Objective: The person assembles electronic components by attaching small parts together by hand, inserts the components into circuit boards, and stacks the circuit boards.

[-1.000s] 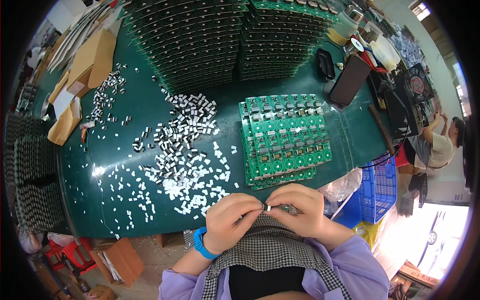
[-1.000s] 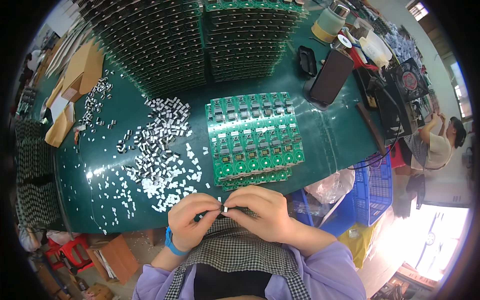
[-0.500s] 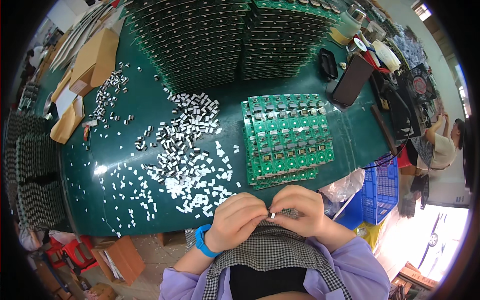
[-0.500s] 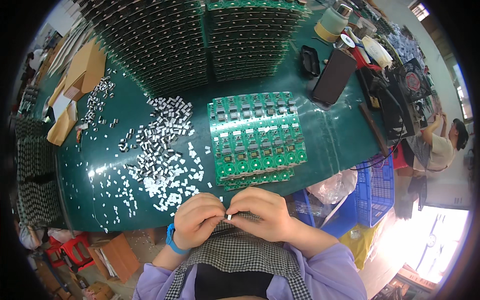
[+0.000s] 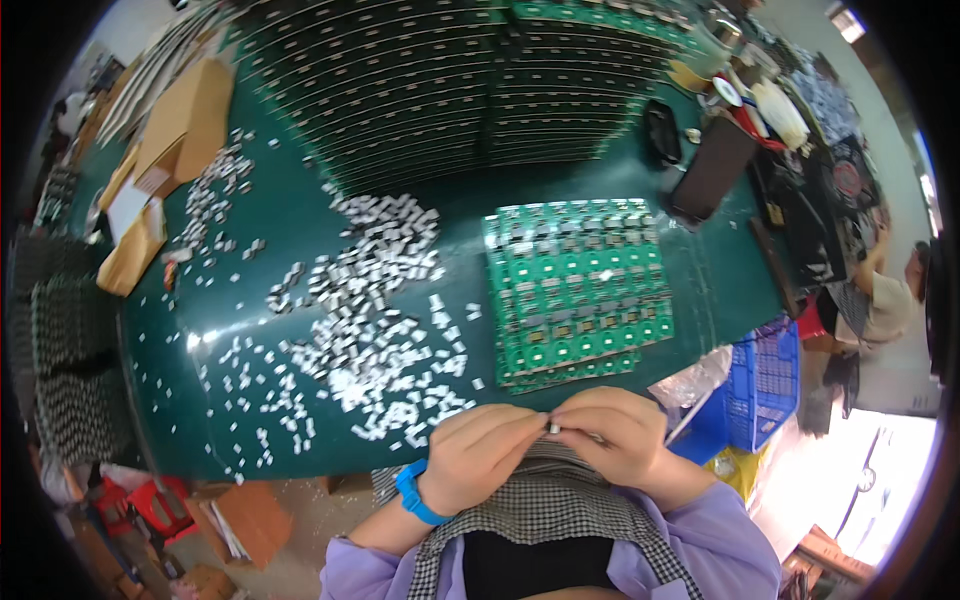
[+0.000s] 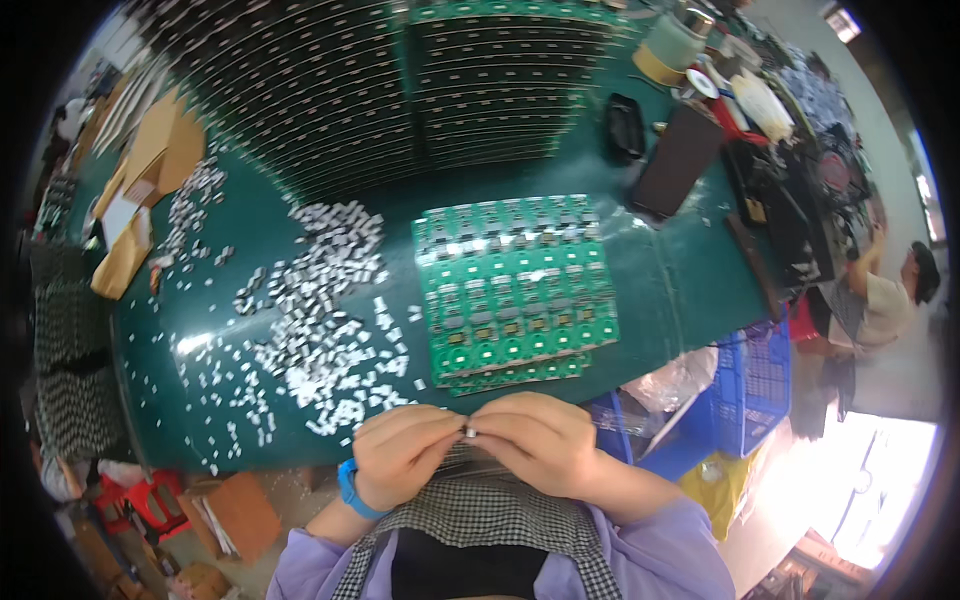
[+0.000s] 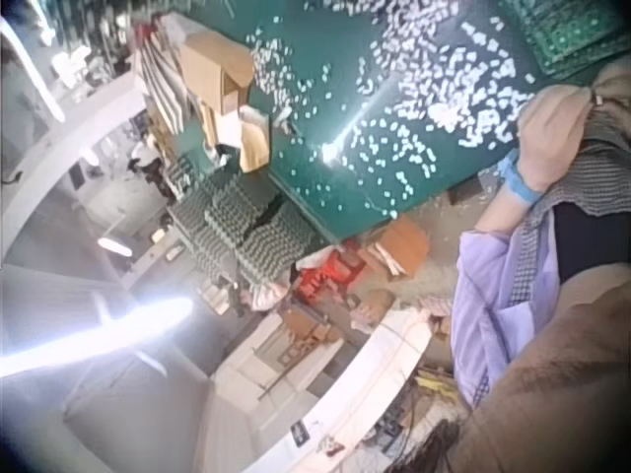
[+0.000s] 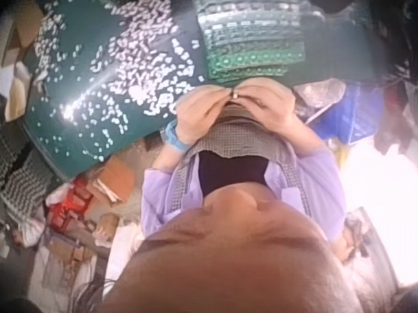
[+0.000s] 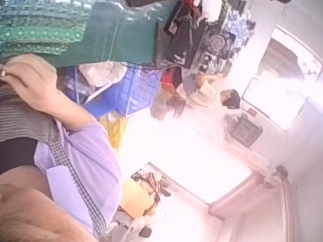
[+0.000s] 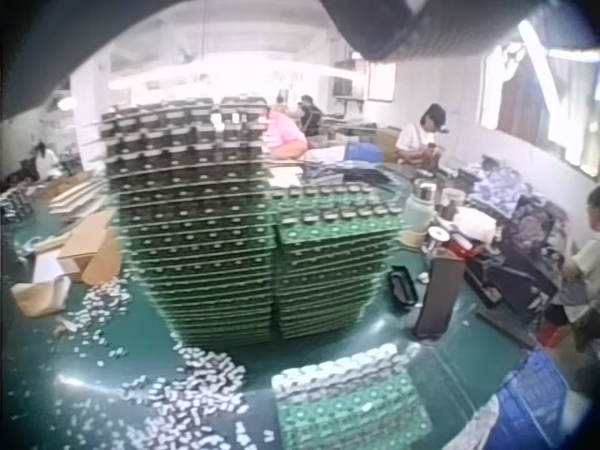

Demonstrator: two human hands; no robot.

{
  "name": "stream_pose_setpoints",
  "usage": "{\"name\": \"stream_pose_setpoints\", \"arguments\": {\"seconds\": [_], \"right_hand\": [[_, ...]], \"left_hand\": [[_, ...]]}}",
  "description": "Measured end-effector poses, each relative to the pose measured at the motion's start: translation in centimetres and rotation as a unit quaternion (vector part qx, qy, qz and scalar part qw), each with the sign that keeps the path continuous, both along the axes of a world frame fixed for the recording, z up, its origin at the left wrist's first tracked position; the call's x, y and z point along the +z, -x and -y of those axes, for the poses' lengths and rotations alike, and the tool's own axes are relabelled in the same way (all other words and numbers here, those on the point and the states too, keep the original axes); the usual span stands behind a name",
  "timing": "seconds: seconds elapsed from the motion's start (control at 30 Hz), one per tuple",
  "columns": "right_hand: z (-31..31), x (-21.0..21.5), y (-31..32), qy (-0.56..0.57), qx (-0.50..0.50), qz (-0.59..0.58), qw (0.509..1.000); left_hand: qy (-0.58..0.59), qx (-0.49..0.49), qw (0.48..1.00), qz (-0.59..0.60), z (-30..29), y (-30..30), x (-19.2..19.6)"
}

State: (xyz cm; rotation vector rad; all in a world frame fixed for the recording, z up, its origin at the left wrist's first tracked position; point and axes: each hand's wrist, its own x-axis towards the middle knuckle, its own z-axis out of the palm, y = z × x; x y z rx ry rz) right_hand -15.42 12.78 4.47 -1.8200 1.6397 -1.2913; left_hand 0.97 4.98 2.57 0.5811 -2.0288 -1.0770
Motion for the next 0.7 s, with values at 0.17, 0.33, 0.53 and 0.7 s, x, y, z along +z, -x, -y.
{"name": "stream_pose_setpoints", "arguments": {"seconds": [0.17, 0.33, 0.53, 0.7], "right_hand": [[0.3, -0.3, 1.2, 0.032, 0.041, 0.03, 0.998], [0.5, 1.8, 8.6, 0.013, -0.144, -0.193, 0.97], [0.9, 2.1, 10.9, -0.005, -0.081, -0.299, 0.951], [1.1, 2.4, 11.2, -0.017, -0.059, -0.317, 0.947]], "left_hand": [[0.053, -0.026, 0.998, 0.01, 1.0, 0.1, 0.6], [0.149, 0.143, 0.96, 0.189, 5.0, -1.4, -0.7], [0.162, 0.189, 0.906, 0.343, 7.0, -2.5, -3.1], [0.193, 0.191, 0.904, 0.329, 7.3, -2.4, -3.3]]}}
